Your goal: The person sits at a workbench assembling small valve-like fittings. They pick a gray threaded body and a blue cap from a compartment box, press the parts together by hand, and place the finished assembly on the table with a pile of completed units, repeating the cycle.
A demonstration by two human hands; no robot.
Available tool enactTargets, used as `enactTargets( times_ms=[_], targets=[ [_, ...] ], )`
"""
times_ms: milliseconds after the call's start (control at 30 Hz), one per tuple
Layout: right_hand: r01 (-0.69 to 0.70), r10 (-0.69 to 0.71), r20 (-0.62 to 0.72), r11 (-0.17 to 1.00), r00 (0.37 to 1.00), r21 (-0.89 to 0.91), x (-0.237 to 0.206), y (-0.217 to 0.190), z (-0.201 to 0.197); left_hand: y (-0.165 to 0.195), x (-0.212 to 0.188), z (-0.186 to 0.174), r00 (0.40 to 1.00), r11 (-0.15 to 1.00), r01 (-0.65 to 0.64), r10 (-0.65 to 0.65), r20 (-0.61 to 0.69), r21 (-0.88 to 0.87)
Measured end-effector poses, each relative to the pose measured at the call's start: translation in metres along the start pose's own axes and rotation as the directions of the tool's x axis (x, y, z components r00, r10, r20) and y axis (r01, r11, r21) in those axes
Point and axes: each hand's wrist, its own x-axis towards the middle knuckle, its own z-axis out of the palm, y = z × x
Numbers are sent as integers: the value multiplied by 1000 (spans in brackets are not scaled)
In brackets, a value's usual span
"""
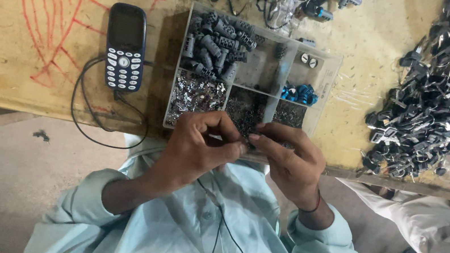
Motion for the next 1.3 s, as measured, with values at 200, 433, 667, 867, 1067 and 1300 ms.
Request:
enactTargets(
  times_ms=[200,433,667,867,1067,1300],
  targets=[
    [-34,35,-14,998,999,48,-6,3,5,3,3,2,999,993,37,-35,15,-110],
    [49,-48,11,993,999,-105,9,-8,-5,0,-1,16,948,909,-279,313,-65,310],
    [-298,274,168,944,947,141,24,-32,-16,-17,2,15,967,967,-253,254,-26,43],
    [-375,384,-24,884,923,-280,50,19,-29,-21,-3,6,890,880,-452,455,14,147],
    [-320,321,-46,903,946,-286,57,76,-4,-14,3,5,816,738,-572,554,163,357],
    [-636,583,285,582,761,508,15,35,-40,-11,11,-5,643,400,-746,640,420,533]
  ],
)
